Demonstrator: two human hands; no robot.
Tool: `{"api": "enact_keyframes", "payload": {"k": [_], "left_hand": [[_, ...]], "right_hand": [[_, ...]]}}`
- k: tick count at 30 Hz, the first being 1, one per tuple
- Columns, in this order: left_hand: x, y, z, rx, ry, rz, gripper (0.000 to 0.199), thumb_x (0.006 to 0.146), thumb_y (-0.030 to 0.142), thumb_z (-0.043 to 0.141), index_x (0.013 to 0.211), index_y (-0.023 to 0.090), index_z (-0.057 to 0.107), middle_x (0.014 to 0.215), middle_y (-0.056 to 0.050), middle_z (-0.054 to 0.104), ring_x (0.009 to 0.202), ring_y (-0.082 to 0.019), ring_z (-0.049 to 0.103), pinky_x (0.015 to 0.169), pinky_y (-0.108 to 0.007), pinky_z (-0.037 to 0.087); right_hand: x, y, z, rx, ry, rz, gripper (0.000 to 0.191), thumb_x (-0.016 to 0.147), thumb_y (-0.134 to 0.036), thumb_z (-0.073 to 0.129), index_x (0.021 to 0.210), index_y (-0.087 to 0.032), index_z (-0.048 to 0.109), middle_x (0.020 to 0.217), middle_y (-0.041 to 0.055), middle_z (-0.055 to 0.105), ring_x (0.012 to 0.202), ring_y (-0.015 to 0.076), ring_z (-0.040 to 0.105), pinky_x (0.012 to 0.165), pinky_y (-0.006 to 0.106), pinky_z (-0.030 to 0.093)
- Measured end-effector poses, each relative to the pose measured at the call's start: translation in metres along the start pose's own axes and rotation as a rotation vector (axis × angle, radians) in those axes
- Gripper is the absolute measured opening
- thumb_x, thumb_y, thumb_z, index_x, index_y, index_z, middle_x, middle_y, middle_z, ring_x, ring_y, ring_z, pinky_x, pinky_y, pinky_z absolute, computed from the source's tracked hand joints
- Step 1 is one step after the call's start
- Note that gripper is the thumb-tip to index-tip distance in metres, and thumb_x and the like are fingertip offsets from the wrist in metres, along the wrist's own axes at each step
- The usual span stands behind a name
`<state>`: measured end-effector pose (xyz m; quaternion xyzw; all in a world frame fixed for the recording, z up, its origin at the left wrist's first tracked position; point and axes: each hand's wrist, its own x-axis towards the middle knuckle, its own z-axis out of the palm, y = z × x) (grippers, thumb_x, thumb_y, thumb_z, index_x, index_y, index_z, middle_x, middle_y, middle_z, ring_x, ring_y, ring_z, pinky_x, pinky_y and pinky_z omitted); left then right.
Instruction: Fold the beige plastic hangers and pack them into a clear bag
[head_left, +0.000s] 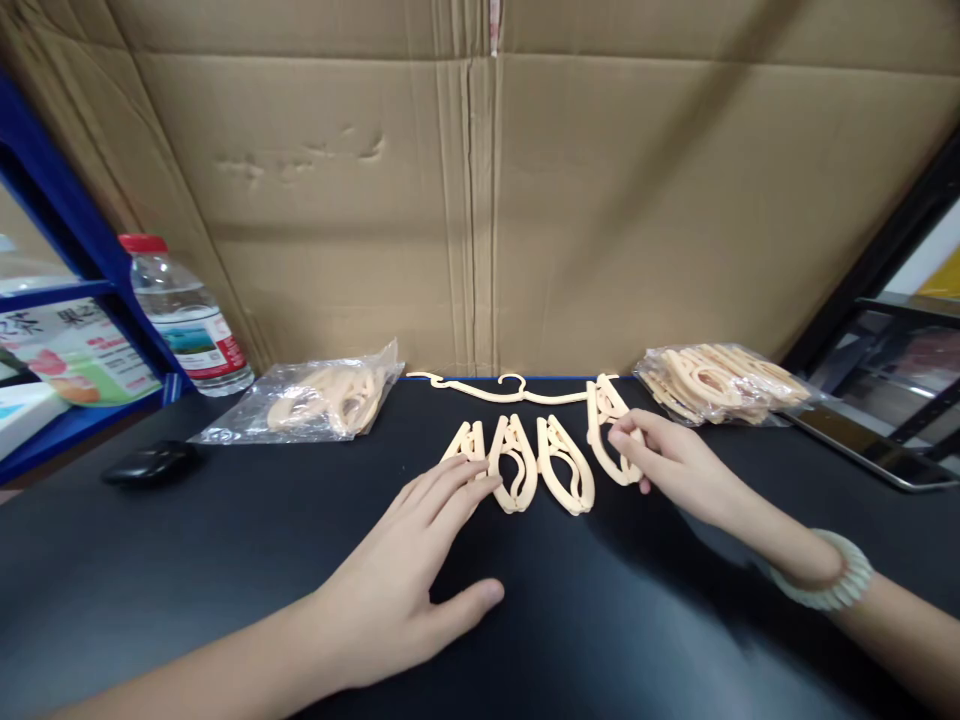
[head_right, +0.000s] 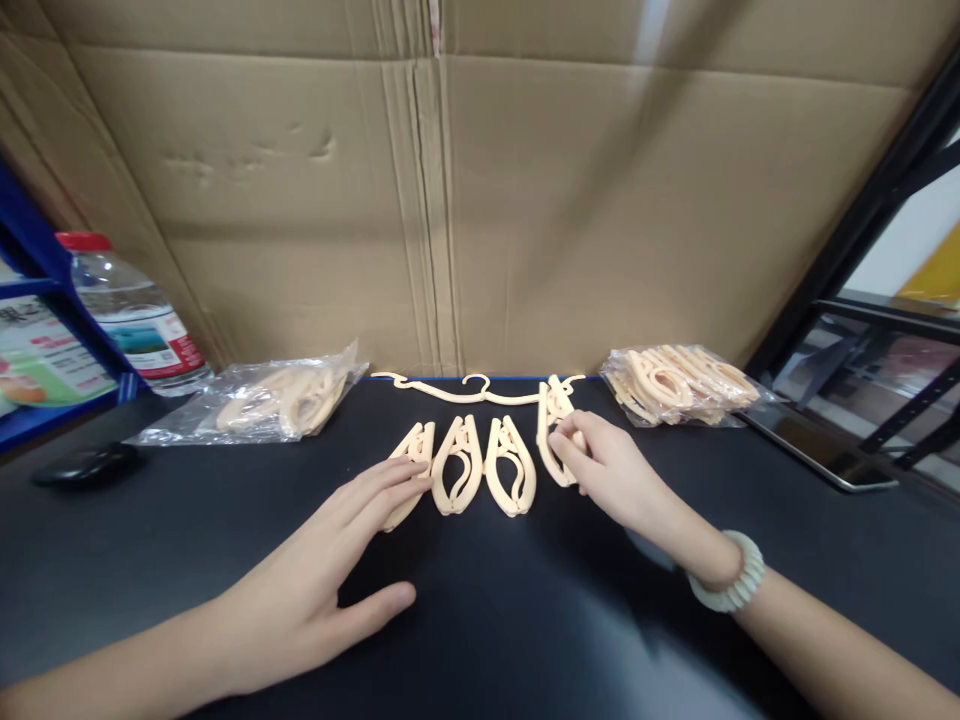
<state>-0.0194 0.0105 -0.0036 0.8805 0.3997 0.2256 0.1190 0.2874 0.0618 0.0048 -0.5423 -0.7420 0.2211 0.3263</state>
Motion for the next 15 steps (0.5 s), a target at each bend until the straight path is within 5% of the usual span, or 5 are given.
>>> {"api": "enact_keyframes", "payload": {"k": [5,15], "left_hand": [[-0.004,0.003,0.006,0.092,-0.074,-0.02,0.064,0.086,0.044,0.06,0.144,0.027,0.04,0.155,-0.008,0.031,0.142,-0.034,0.026,0.115,-0.055,0.023],[0.001,-0.007,0.001,0.166,-0.19,0.036,0.075,0.089,0.057,0.051,0.151,0.026,0.024,0.158,-0.008,0.019,0.145,-0.033,0.019,0.116,-0.054,0.015]], "right_hand": [[-0.003,0.003,-0.001,-0.452,-0.077,0.012,0.032,0.097,-0.048,0.036,0.081,-0.021,0.045,0.075,0.0022,0.058,0.063,0.018,0.055,0.055,0.029,0.038],[-0.009,-0.003,0.01,-0.723,-0.111,-0.054,0.026,0.101,-0.042,0.031,0.093,-0.018,0.039,0.077,0.0079,0.063,0.065,0.0228,0.062,0.05,0.029,0.031]]}}
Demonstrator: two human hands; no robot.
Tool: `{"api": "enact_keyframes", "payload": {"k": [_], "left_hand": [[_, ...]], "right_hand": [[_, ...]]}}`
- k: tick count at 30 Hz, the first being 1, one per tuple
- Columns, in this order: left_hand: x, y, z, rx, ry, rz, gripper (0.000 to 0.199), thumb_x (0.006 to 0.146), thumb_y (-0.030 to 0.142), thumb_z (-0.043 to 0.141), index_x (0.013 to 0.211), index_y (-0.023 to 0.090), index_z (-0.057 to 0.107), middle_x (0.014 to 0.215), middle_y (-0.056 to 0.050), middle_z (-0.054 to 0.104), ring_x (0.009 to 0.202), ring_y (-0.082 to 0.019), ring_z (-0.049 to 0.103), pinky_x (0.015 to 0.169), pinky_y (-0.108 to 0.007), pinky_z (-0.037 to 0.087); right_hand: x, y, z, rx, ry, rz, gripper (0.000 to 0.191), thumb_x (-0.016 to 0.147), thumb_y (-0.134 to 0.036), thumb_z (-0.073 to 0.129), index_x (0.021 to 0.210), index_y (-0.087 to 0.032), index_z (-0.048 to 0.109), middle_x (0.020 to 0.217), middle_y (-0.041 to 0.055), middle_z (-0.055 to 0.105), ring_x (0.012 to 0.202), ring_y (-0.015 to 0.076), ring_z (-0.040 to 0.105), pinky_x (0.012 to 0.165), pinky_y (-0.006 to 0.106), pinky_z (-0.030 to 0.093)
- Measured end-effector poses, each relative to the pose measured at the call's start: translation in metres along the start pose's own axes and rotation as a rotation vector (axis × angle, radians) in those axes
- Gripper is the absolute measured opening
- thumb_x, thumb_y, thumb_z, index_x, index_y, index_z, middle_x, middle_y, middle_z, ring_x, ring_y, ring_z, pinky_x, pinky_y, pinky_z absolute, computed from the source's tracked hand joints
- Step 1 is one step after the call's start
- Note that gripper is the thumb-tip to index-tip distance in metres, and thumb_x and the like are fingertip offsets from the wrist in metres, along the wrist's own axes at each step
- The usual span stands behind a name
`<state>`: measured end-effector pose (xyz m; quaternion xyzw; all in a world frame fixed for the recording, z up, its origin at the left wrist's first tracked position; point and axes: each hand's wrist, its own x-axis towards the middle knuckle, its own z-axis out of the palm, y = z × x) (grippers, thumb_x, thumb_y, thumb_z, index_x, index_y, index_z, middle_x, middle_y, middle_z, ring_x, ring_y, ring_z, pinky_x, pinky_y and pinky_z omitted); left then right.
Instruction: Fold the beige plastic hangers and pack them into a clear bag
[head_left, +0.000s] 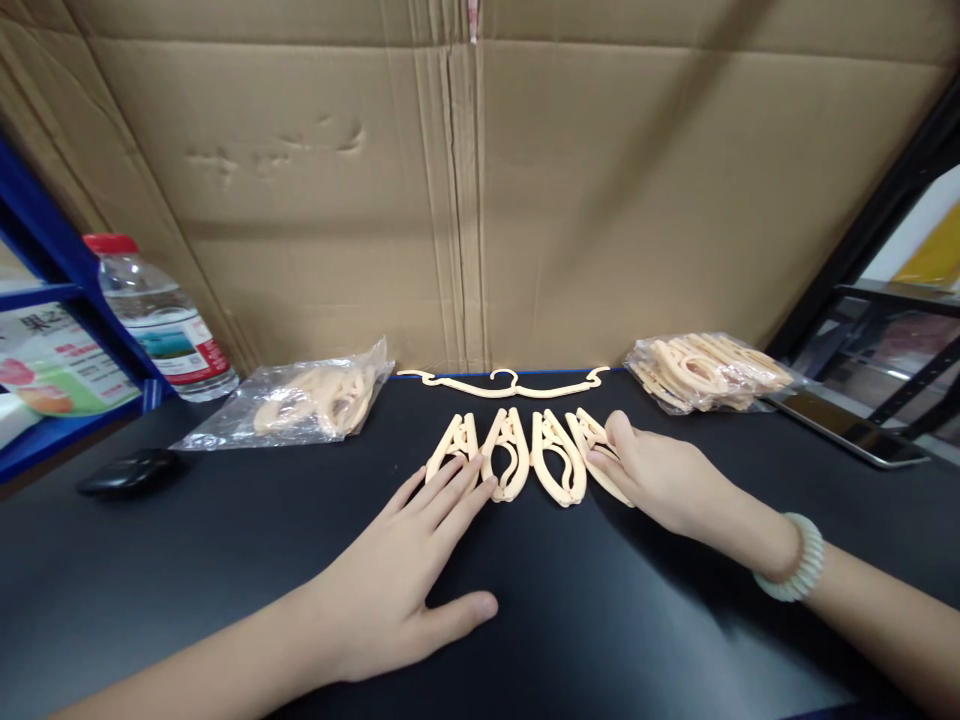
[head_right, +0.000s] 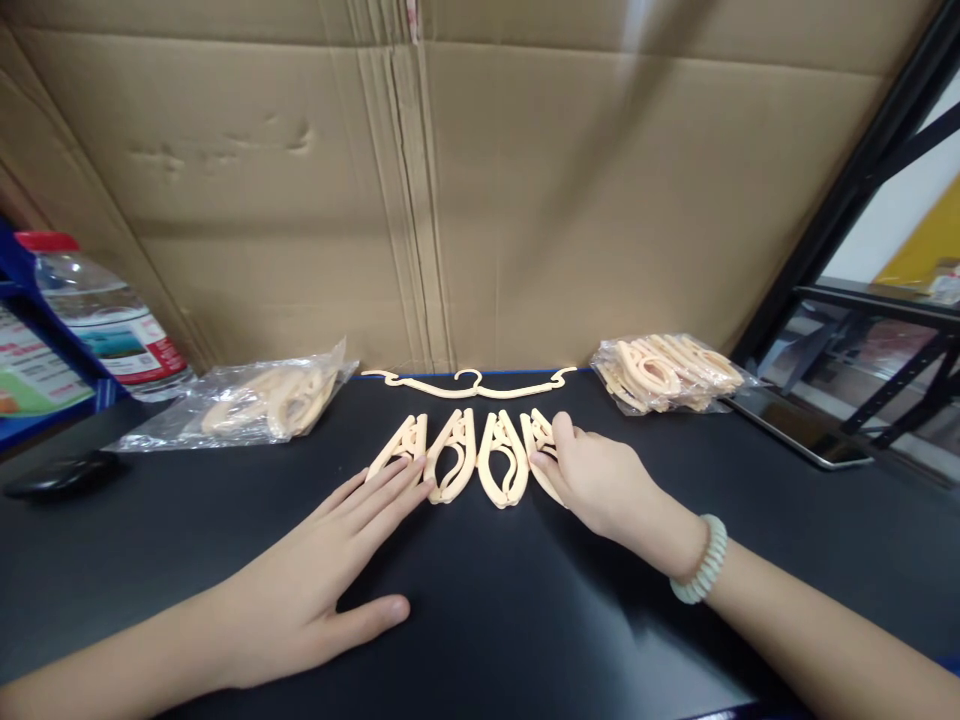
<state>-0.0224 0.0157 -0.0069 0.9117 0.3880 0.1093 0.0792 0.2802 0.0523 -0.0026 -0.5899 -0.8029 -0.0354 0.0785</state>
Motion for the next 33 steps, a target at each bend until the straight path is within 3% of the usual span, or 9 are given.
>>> {"api": "enact_keyframes", "payload": {"k": [4,8,10,13,16,20,23,27,33], "left_hand": [[0.003,-0.003,-0.002,0.004,-0.076,0.033,0.077,0.091,0.058,0.047,0.153,0.027,0.015,0.159,-0.008,0.011,0.145,-0.034,0.014,0.116,-0.057,0.014],[0.005,0.002,0.003,-0.013,0.042,0.003,0.074,0.089,0.056,0.051,0.151,0.026,0.024,0.158,-0.008,0.019,0.145,-0.034,0.018,0.116,-0.055,0.015],[0.005,0.003,0.005,-0.021,0.078,0.004,0.073,0.089,0.054,0.054,0.15,0.027,0.026,0.157,-0.008,0.022,0.144,-0.034,0.02,0.116,-0.055,0.016],[0.006,0.002,0.007,-0.006,0.11,-0.004,0.069,0.092,0.048,0.051,0.152,0.028,0.022,0.157,-0.007,0.023,0.144,-0.032,0.02,0.116,-0.055,0.016],[0.007,-0.001,0.007,0.013,0.15,-0.008,0.067,0.095,0.042,0.047,0.153,0.029,0.014,0.158,-0.005,0.024,0.145,-0.029,0.021,0.116,-0.054,0.019],[0.007,-0.002,0.007,0.019,0.181,0.016,0.063,0.097,0.039,0.044,0.153,0.029,0.015,0.156,-0.006,0.028,0.143,-0.029,0.025,0.116,-0.054,0.022],[0.006,-0.002,0.007,0.009,0.181,0.012,0.062,0.097,0.038,0.044,0.152,0.03,0.016,0.155,-0.005,0.03,0.143,-0.028,0.027,0.116,-0.054,0.023],[0.004,-0.002,0.007,-0.019,0.176,-0.013,0.06,0.098,0.039,0.043,0.152,0.031,0.017,0.155,-0.004,0.03,0.143,-0.027,0.025,0.116,-0.053,0.023],[0.005,-0.002,0.008,-0.056,0.217,-0.013,0.059,0.096,0.037,0.046,0.15,0.031,0.021,0.154,-0.005,0.033,0.141,-0.027,0.029,0.116,-0.053,0.025]], "right_hand": [[0.004,-0.008,0.0,-0.164,0.002,0.059,0.026,0.101,-0.04,0.033,0.097,-0.016,0.042,0.069,0.0069,0.064,0.063,0.0264,0.065,0.046,0.029,0.02],[0.011,-0.006,-0.003,-0.235,0.05,0.081,0.031,0.101,-0.042,0.033,0.098,-0.015,0.047,0.069,0.0078,0.064,0.061,0.0267,0.065,0.045,0.028,0.024],[0.021,0.006,-0.006,-0.26,0.166,0.084,0.033,0.1,-0.041,0.033,0.098,-0.013,0.05,0.078,0.0122,0.065,0.072,0.0295,0.066,0.049,0.03,0.035],[0.043,0.039,-0.004,-0.179,0.352,-0.003,0.031,0.099,-0.034,0.034,0.102,-0.01,0.054,0.099,0.0185,0.064,0.099,0.0348,0.06,0.074,0.042,0.049],[0.065,0.072,0.01,0.051,0.298,-0.218,0.036,0.096,-0.024,0.035,0.127,-0.012,0.048,0.126,0.0169,0.057,0.12,0.0312,0.051,0.1,0.05,0.042],[0.078,0.096,0.036,0.101,0.218,-0.277,0.047,0.092,-0.017,0.035,0.138,-0.017,0.043,0.14,0.012,0.049,0.132,0.0282,0.042,0.103,0.047,0.044],[0.078,0.099,0.044,0.127,0.209,-0.305,0.044,0.094,-0.02,0.036,0.136,-0.02,0.047,0.134,0.0106,0.052,0.128,0.0281,0.046,0.103,0.047,0.044],[0.079,0.096,0.041,0.14,0.239,-0.309,0.037,0.096,-0.03,0.041,0.128,-0.019,0.056,0.11,0.0133,0.059,0.102,0.0284,0.057,0.091,0.047,0.049],[0.077,0.086,0.035,0.174,0.299,-0.303,0.026,0.097,-0.033,0.046,0.091,-0.017,0.064,0.093,0.0105,0.06,0.086,0.0238,0.057,0.08,0.039,0.05]]}}
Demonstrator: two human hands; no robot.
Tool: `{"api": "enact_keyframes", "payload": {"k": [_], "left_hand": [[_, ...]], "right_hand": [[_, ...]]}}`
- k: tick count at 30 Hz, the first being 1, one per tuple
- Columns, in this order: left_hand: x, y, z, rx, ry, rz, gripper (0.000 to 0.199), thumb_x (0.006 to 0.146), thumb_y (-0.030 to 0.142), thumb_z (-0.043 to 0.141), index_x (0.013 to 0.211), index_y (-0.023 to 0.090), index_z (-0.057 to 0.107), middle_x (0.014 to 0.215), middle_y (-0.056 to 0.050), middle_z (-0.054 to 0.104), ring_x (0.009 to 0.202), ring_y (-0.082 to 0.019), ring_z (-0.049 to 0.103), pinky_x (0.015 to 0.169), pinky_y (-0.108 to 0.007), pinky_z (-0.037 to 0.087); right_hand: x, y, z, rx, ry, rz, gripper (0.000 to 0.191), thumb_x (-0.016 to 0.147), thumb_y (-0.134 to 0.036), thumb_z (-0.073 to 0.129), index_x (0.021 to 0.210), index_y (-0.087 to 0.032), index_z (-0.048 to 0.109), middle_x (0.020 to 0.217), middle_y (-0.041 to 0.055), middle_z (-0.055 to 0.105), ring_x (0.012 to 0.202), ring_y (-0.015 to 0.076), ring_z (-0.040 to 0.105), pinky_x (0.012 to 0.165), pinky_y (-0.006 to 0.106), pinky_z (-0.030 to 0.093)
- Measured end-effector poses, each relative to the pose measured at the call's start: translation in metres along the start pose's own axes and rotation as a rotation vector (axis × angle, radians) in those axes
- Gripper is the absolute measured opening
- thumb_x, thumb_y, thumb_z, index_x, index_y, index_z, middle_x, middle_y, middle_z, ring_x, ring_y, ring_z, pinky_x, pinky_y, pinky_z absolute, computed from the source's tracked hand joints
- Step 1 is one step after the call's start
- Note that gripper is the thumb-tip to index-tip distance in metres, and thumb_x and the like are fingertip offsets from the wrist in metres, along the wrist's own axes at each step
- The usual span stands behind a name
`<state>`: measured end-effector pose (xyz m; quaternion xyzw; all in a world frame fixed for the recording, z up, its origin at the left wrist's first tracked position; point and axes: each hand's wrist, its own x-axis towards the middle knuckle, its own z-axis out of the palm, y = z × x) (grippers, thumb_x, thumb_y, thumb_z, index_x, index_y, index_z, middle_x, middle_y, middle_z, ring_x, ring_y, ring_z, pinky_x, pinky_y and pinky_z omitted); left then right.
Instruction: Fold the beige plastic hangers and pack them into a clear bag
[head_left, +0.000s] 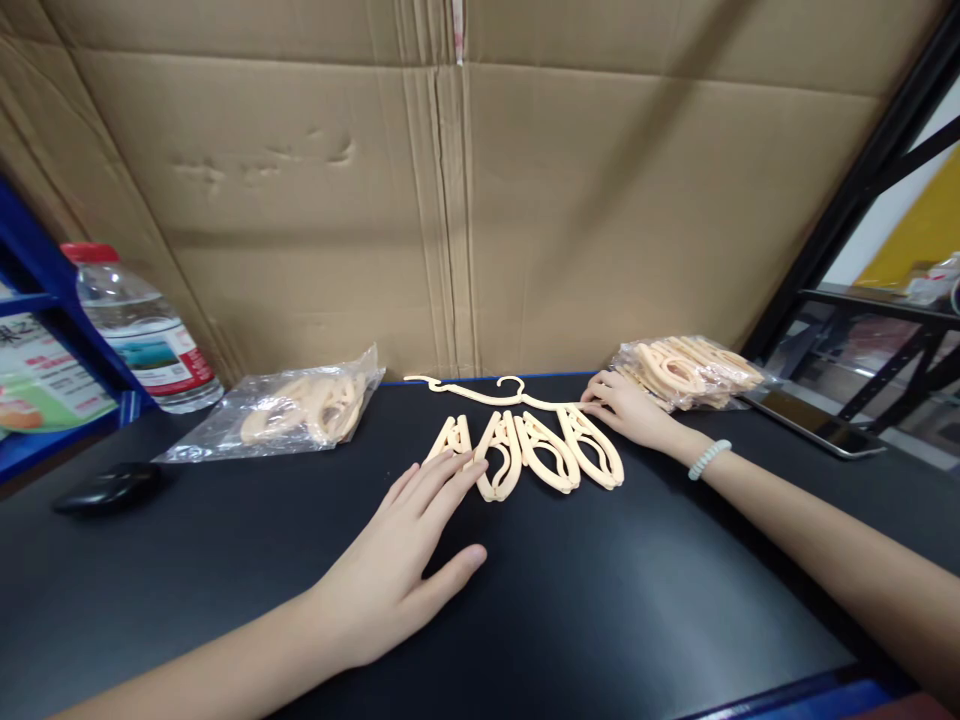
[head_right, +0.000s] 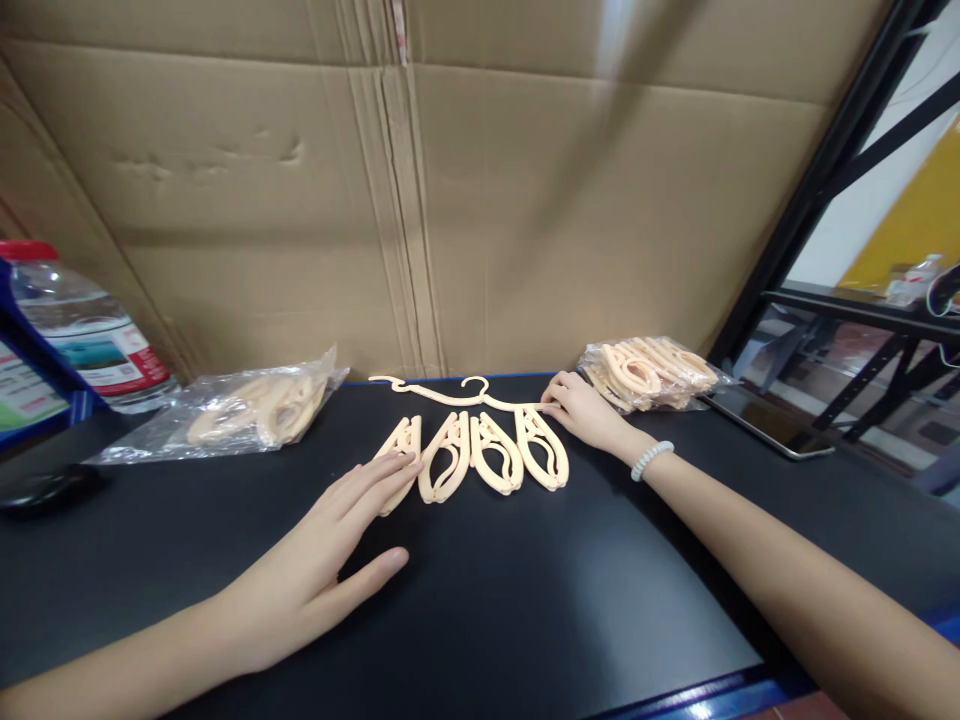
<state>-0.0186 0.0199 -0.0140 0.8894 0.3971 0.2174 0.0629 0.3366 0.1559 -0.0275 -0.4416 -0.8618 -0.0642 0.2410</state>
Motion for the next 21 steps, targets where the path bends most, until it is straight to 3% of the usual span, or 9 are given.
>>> {"api": "enact_keyframes", "payload": {"k": [5,10,13,21], "left_hand": [[0.0,0.001,-0.001,-0.042,0.029,-0.005,0.055,0.096,0.034,0.046,0.148,0.031,0.026,0.152,-0.006,0.036,0.14,-0.028,0.031,0.116,-0.055,0.024],[0.0,-0.001,-0.004,-0.116,0.124,-0.01,0.05,0.096,0.03,0.046,0.144,0.034,0.031,0.146,-0.003,0.044,0.137,-0.025,0.036,0.116,-0.051,0.025],[0.001,-0.002,-0.007,-0.17,0.144,-0.029,0.048,0.095,0.03,0.047,0.141,0.031,0.035,0.145,-0.005,0.044,0.136,-0.026,0.038,0.115,-0.047,0.03],[0.008,-0.004,-0.016,-0.531,0.154,-0.359,0.041,0.091,0.043,0.05,0.129,0.026,0.048,0.137,-0.007,0.052,0.13,-0.027,0.045,0.111,-0.05,0.034]], "right_hand": [[-0.001,-0.008,-0.004,0.017,0.073,0.041,0.019,0.096,-0.029,0.047,0.088,-0.017,0.06,0.084,0.0077,0.065,0.076,0.0217,0.06,0.069,0.035,0.05],[0.0,-0.015,-0.018,-0.035,0.191,0.059,0.018,0.094,-0.028,0.046,0.086,-0.019,0.06,0.085,0.0078,0.067,0.082,0.026,0.061,0.082,0.046,0.047],[-0.001,-0.019,-0.027,-0.05,0.255,0.065,0.018,0.094,-0.029,0.047,0.086,-0.019,0.059,0.084,0.0078,0.067,0.084,0.0266,0.06,0.08,0.044,0.047],[-0.014,-0.033,-0.051,0.063,0.421,0.113,0.013,0.09,-0.031,0.055,0.083,-0.021,0.058,0.079,0.004,0.065,0.071,0.0214,0.062,0.066,0.034,0.048]]}}
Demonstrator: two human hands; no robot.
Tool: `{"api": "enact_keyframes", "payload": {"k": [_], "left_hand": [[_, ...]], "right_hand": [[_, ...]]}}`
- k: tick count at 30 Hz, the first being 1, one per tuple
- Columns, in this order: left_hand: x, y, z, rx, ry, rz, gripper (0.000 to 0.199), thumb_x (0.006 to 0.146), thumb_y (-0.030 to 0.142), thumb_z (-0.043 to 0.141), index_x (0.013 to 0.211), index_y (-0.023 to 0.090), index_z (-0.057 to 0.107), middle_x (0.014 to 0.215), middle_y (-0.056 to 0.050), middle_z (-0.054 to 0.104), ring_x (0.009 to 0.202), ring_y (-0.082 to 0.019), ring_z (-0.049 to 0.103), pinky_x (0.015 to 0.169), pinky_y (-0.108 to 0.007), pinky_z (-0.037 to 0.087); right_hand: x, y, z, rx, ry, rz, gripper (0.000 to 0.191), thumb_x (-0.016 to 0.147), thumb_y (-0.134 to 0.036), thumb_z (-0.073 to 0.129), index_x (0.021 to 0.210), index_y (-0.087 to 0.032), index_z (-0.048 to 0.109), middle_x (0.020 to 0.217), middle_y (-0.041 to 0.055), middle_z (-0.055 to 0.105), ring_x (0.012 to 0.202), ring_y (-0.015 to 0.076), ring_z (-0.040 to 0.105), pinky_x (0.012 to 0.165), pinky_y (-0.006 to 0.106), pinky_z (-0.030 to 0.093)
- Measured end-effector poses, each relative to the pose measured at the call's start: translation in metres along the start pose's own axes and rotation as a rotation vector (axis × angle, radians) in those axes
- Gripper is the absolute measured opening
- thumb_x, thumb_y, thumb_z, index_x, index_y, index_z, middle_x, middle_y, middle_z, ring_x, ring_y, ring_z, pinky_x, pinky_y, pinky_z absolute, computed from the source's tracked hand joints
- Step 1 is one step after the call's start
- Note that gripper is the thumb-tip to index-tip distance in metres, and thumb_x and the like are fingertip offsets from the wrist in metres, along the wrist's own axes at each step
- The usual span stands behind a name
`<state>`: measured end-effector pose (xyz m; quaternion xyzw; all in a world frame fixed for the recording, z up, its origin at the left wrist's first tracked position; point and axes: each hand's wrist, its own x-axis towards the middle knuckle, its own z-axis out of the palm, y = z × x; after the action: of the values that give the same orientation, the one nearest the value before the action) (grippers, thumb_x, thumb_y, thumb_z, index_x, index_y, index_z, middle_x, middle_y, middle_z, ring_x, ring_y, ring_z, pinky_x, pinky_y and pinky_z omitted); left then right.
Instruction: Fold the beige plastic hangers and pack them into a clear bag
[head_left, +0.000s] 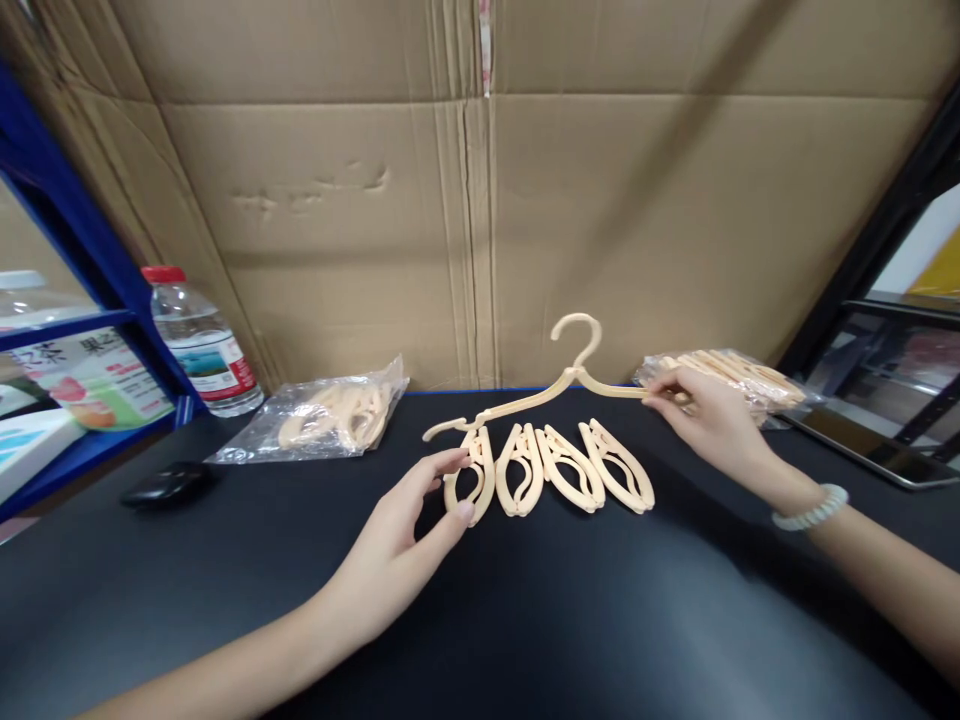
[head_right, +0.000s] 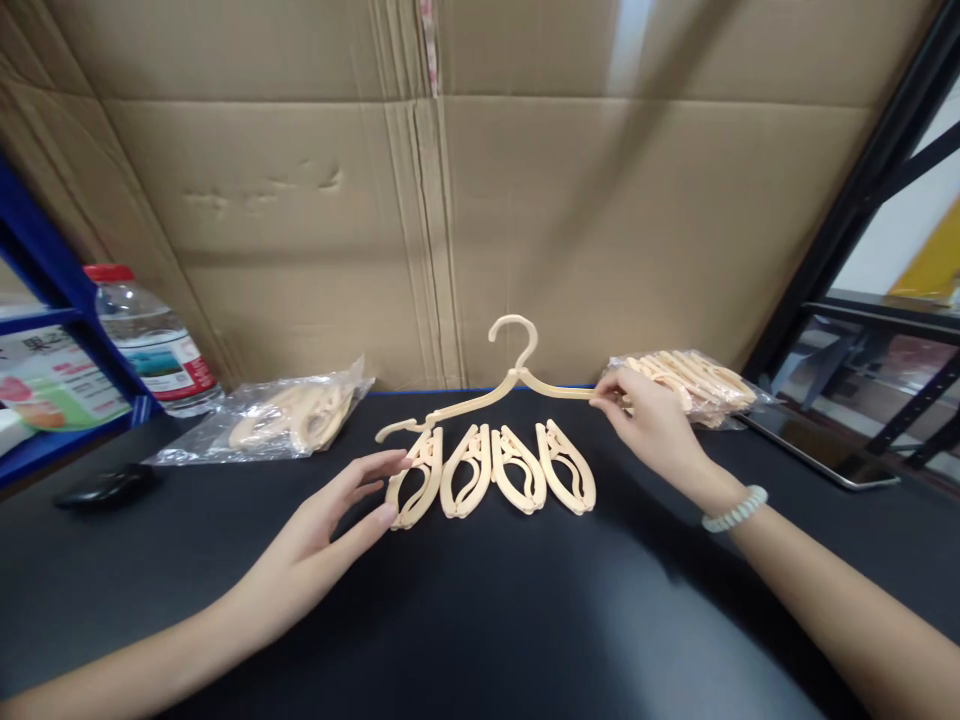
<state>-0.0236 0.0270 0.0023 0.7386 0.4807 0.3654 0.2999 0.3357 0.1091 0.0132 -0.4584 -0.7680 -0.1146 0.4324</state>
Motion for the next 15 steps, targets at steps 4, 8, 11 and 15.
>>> {"api": "enact_keyframes", "payload": {"k": [4,8,11,15], "left_hand": [[0.003,-0.002,0.0,-0.142,0.057,-0.043,0.046,0.089,0.044,0.052,0.129,0.023,0.045,0.133,-0.01,0.052,0.126,-0.028,0.047,0.108,-0.049,0.038],[0.001,0.001,0.002,-0.231,0.143,-0.057,0.059,0.088,0.043,0.053,0.139,0.025,0.03,0.136,-0.012,0.046,0.118,-0.027,0.052,0.1,-0.047,0.046],[-0.001,0.005,0.003,-0.295,0.128,-0.056,0.055,0.09,0.04,0.052,0.137,0.025,0.029,0.133,-0.011,0.046,0.106,-0.023,0.058,0.092,-0.042,0.05],[-0.002,0.007,0.003,-0.326,0.089,-0.057,0.043,0.091,0.039,0.051,0.128,0.023,0.036,0.127,-0.011,0.049,0.089,-0.019,0.06,0.084,-0.04,0.052]], "right_hand": [[-0.001,-0.013,-0.009,0.148,0.039,0.106,0.011,0.088,-0.031,0.059,0.084,-0.021,0.057,0.077,0.0026,0.064,0.068,0.0197,0.063,0.064,0.033,0.049],[-0.002,-0.023,-0.011,0.251,-0.008,0.112,0.015,0.09,-0.035,0.058,0.095,-0.02,0.058,0.081,0.0037,0.065,0.067,0.0191,0.065,0.06,0.031,0.051],[-0.004,-0.029,-0.01,0.196,-0.094,0.014,0.015,0.093,-0.033,0.054,0.1,-0.021,0.061,0.085,0.0052,0.066,0.07,0.0192,0.063,0.056,0.029,0.05],[-0.005,-0.037,-0.008,0.176,-0.171,-0.075,0.017,0.095,-0.03,0.048,0.1,-0.021,0.062,0.087,0.0066,0.066,0.072,0.0192,0.06,0.052,0.028,0.047]]}}
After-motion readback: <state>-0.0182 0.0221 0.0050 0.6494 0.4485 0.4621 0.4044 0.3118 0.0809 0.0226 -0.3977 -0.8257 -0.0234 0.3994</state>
